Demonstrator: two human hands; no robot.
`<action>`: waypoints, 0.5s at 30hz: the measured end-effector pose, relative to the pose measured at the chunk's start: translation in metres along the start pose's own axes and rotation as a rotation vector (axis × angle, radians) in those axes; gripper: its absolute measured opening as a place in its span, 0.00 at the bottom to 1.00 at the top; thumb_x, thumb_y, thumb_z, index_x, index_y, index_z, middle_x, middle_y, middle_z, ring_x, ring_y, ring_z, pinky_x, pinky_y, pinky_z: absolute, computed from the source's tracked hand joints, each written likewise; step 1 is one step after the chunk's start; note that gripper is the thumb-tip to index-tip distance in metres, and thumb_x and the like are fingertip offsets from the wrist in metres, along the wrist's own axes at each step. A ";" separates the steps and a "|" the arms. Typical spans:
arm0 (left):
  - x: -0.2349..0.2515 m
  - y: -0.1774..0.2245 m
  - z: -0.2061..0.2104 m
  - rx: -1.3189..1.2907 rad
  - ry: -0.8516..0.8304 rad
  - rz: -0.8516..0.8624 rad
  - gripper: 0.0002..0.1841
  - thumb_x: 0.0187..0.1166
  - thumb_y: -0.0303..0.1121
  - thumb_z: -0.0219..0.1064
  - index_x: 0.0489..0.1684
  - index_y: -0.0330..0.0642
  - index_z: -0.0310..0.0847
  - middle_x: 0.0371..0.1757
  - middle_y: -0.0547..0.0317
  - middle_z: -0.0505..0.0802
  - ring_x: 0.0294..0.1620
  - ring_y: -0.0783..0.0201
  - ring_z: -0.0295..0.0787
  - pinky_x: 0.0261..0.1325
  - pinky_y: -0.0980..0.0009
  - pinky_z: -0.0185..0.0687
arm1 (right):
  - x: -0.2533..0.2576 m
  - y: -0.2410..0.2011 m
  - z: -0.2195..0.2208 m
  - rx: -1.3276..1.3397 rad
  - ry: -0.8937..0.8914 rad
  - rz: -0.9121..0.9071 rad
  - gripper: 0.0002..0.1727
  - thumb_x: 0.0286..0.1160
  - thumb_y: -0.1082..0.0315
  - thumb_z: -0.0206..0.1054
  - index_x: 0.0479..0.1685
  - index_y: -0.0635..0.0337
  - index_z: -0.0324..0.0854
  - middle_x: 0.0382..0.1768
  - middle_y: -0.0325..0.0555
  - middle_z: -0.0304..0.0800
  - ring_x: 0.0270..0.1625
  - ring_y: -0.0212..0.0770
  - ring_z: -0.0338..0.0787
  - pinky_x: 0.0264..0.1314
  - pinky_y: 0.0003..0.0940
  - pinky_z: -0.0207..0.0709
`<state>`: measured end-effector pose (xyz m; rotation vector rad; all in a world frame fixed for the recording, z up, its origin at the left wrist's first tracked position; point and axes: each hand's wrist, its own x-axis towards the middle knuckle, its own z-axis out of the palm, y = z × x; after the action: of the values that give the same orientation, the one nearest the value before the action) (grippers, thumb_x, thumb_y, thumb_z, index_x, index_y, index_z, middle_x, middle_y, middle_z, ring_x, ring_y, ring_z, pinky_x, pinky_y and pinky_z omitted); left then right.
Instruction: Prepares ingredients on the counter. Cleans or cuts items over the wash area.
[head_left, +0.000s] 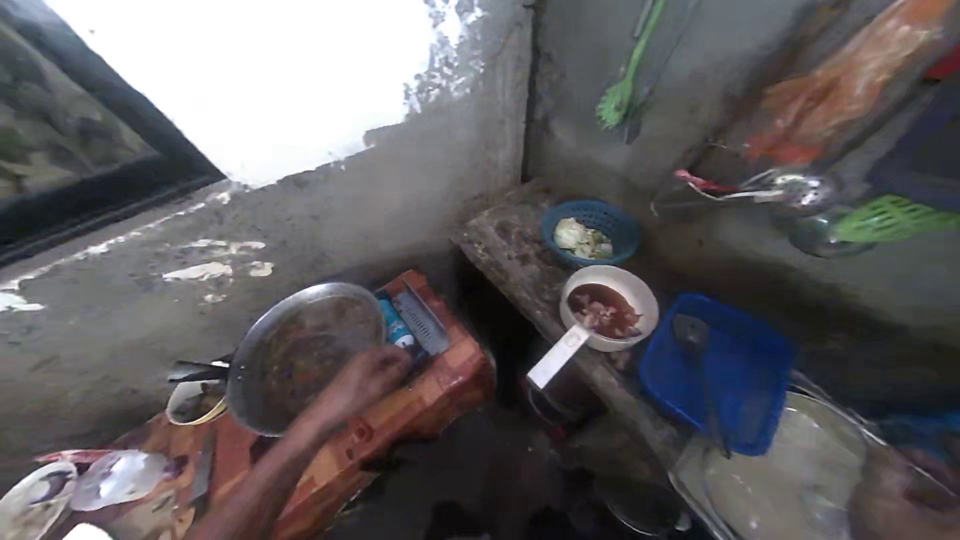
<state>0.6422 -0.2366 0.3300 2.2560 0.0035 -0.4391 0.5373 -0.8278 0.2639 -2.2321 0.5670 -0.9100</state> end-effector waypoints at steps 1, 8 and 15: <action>-0.001 -0.010 -0.028 0.028 0.003 -0.033 0.17 0.88 0.39 0.59 0.65 0.39 0.83 0.52 0.48 0.91 0.43 0.59 0.90 0.49 0.56 0.89 | -0.012 -0.024 0.013 0.015 -0.039 -0.071 0.33 0.84 0.59 0.62 0.82 0.74 0.63 0.76 0.73 0.73 0.68 0.56 0.86 0.62 0.44 0.86; -0.018 -0.066 -0.149 0.150 0.163 0.134 0.21 0.91 0.46 0.57 0.74 0.51 0.82 0.75 0.55 0.86 0.72 0.59 0.85 0.77 0.50 0.78 | -0.097 -0.209 0.118 0.253 -0.450 -0.363 0.19 0.84 0.62 0.61 0.58 0.71 0.86 0.58 0.63 0.90 0.57 0.47 0.92 0.60 0.43 0.88; -0.097 -0.139 -0.125 -0.246 0.461 0.101 0.17 0.87 0.41 0.61 0.58 0.39 0.87 0.43 0.57 0.95 0.37 0.64 0.92 0.42 0.64 0.92 | -0.233 -0.357 0.217 -0.094 -1.407 -0.553 0.30 0.83 0.40 0.63 0.67 0.56 0.83 0.65 0.54 0.87 0.57 0.55 0.93 0.59 0.60 0.85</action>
<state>0.5694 -0.0389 0.3337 2.0553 0.1712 0.1354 0.5926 -0.3535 0.2927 -2.4726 -0.6794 0.5950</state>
